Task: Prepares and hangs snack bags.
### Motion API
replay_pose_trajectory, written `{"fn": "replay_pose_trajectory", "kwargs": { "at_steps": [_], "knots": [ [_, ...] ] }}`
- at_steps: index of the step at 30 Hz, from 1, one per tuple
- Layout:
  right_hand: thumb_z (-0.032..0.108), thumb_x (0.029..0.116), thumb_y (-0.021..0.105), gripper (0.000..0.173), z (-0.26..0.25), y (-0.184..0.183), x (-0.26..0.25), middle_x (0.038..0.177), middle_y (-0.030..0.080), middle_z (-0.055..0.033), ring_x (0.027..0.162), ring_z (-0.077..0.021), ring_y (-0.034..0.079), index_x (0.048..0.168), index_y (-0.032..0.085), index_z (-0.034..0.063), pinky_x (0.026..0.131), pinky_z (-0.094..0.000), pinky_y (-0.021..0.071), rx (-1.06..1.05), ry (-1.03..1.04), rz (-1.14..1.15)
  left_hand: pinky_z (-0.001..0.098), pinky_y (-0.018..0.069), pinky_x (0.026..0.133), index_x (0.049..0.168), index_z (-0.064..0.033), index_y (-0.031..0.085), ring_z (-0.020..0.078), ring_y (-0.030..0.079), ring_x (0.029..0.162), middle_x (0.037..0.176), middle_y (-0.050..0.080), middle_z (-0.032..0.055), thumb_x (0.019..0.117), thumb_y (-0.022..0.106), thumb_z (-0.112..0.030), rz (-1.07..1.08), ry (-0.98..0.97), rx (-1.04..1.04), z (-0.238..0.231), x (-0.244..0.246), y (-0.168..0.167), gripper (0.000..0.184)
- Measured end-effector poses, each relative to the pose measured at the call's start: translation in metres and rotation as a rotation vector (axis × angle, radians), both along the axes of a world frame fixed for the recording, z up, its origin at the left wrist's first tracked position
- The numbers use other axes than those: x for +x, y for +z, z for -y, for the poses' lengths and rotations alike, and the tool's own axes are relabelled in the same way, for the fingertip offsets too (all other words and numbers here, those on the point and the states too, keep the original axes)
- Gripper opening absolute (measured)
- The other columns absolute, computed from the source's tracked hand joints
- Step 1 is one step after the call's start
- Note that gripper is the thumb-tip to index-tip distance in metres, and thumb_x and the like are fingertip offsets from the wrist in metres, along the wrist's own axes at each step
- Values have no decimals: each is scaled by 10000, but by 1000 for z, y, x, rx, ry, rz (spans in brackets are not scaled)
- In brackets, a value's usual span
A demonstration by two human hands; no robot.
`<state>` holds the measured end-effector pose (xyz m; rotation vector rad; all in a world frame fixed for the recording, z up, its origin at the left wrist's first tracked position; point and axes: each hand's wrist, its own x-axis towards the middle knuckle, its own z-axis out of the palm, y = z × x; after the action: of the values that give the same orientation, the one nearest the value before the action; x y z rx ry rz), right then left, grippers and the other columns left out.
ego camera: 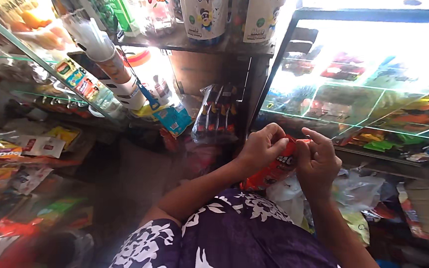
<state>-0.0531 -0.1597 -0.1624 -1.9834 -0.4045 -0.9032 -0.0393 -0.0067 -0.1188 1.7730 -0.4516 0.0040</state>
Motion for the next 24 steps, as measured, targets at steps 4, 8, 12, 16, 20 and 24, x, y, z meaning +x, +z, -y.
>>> {"fn": "replay_pose_trajectory", "kwargs": {
  "at_steps": [4,8,12,16,20,24],
  "knots": [
    [86,1029,549,279,-1,-2,2,727,646,-148,620,-27,586,1196,637,-119,650,-144,501,-16,2,2,190,478,628,1031,39,584,29,537,645,772,591,48,992,576,1,-11,9,-18,-1,2,-2,55],
    [96,1032,554,273,-2,-5,4,742,658,-153,637,-25,600,1176,641,-119,665,-141,508,-9,25,12,185,474,626,1052,36,570,23,531,637,769,589,43,1001,562,-3,-28,0,-23,-4,5,-5,64],
    [88,1034,547,269,-4,-7,6,746,659,-156,644,-31,609,1179,638,-121,669,-151,516,4,30,7,194,470,622,1045,32,565,31,526,630,755,582,40,1013,551,-18,-45,-13,-13,-6,7,-5,61],
    [73,1039,524,264,-7,-6,6,779,674,-188,644,-86,626,1184,640,-115,664,-187,524,-38,-23,9,199,471,618,1034,39,569,40,530,625,752,586,53,1010,558,-16,-12,-1,34,-4,6,-4,61],
    [41,1037,515,271,-10,-6,6,876,710,-251,715,-206,694,1224,652,-100,710,-262,559,-100,-98,30,267,520,613,1010,61,610,114,585,630,772,633,110,973,605,6,175,30,144,2,5,-8,66],
    [-5,1022,492,334,-12,-6,4,949,722,-286,779,-281,722,1315,608,-115,750,-320,571,-110,-126,0,348,568,697,942,61,666,210,658,719,803,665,142,930,639,30,389,62,249,9,5,-15,42]
  ]
}}
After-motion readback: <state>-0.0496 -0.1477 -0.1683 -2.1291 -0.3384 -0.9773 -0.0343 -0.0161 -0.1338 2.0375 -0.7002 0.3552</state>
